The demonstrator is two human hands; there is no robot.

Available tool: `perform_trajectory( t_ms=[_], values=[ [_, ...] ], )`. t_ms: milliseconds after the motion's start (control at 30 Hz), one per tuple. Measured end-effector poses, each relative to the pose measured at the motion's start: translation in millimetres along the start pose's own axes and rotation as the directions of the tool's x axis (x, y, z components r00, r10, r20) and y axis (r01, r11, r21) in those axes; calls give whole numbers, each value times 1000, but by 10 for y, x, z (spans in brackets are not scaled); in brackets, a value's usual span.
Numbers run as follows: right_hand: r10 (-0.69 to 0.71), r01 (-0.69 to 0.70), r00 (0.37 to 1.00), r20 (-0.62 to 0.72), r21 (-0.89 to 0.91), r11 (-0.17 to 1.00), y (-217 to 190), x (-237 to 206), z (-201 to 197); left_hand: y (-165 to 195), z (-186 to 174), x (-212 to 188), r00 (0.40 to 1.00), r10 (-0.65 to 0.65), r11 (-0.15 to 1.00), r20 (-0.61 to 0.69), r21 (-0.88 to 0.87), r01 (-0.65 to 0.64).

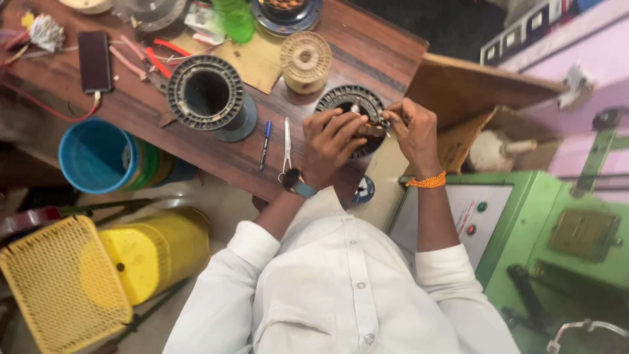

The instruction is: The person works at a workbench fitting a copper motor armature into a circular stator housing, pressing and positioning it by hand and turning it to seat it. They then use a green-handled screwdriver on the assembly and use scissors to cut a small piece of material, handling the armature throughout.

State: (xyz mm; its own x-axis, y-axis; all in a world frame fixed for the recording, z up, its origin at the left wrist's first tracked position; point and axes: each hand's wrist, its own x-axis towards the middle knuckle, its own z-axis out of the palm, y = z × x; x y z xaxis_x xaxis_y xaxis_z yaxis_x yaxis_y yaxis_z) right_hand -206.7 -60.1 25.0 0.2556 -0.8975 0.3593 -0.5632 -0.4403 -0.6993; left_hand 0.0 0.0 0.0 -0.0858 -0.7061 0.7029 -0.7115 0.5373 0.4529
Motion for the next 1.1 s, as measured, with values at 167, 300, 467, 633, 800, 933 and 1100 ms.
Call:
perform_trajectory(
  t_ms=[167, 300, 467, 633, 800, 933, 1100],
  values=[
    [186, -189, 982, 40, 113, 975, -212, -208, -198, -203, -34, 187, 976, 104, 967, 191, -249, -55],
    [57, -70, 996, 71, 192, 979, -385, -394, -132, -174, -75, 216, 971, 80, 960, 226, -278, -15],
    [-1, -7, 996, 87, 97, 995, -468, -490, 41, -179, -75, 211, 966, 66, 964, 250, -267, 3],
    [-98, 82, 984, 147, 106, 991, -455, -551, 191, -281, -10, 208, 973, 106, 954, 204, -295, -42],
    [-73, 39, 988, 135, 241, 970, -459, -556, 175, -299, 22, 177, 976, 100, 960, 195, -275, -43],
    [-54, 31, 994, 92, 236, 971, -478, -515, 114, -270, 25, 173, 979, 97, 962, 179, -270, -46],
    [12, -31, 990, 144, 128, 991, -404, -542, 164, -277, 21, 164, 981, 97, 961, 169, -272, -48]
  ],
)
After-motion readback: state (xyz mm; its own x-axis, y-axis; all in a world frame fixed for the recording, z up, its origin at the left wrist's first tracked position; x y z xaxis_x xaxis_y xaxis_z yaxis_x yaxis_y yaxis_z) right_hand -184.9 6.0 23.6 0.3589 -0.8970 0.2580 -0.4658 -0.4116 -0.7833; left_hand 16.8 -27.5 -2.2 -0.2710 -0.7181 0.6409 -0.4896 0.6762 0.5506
